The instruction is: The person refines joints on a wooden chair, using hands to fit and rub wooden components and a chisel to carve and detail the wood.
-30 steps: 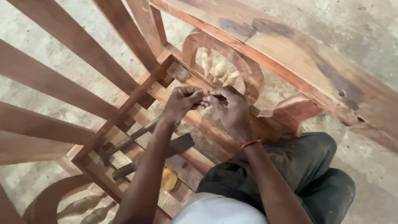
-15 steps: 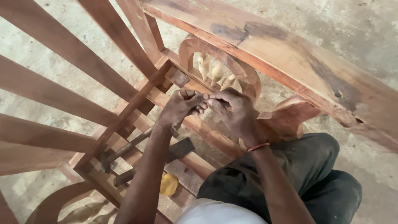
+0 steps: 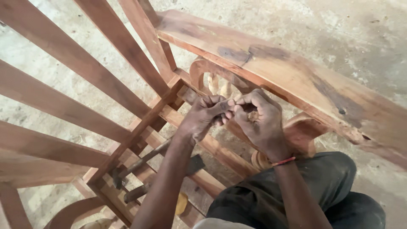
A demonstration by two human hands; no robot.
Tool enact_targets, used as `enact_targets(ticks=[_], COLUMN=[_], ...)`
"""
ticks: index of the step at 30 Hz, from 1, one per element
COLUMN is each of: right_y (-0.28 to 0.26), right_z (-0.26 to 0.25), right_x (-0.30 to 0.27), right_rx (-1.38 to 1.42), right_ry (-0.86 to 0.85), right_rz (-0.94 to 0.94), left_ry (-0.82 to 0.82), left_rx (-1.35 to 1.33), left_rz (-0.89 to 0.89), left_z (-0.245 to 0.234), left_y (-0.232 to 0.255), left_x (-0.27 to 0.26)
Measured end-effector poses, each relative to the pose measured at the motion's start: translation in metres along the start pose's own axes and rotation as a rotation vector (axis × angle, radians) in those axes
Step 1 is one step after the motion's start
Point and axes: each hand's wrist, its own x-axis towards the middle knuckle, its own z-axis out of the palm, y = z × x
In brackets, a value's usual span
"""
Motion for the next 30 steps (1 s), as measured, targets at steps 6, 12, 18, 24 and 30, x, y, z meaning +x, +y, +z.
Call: enact_targets(ticks=[6, 12, 18, 24, 30], right_y=[-0.004, -0.024, -0.031, -0.023, 0.006], right_z=[-0.007, -0.029, -0.076, -0.142, -0.191], right_x=[-0.001, 0.006, 0.015, 0.011, -0.006], right_rx=[0.154, 0.041, -0.023, -0.172, -0.306], right_ry=[0.065, 0.170, 0.289, 0.356, 0.230], right_rz=[0.073, -0.013, -0.029, 0.058, 0.153], left_ry=[-0.036, -0.044, -0.267, -0.632, -0.760], left_rx=[-0.030, 0.108, 0.304, 0.384, 0.732], left_rz=[0.031, 0.210, 0.315, 0.362, 0.297], left_z=[0.021, 0.045, 0.089, 0.141, 0.172], left_y=[0.010, 0.035, 0.069, 0.065, 0.042], left_x=[0.003, 0.009, 0.046, 0.109, 0.154])
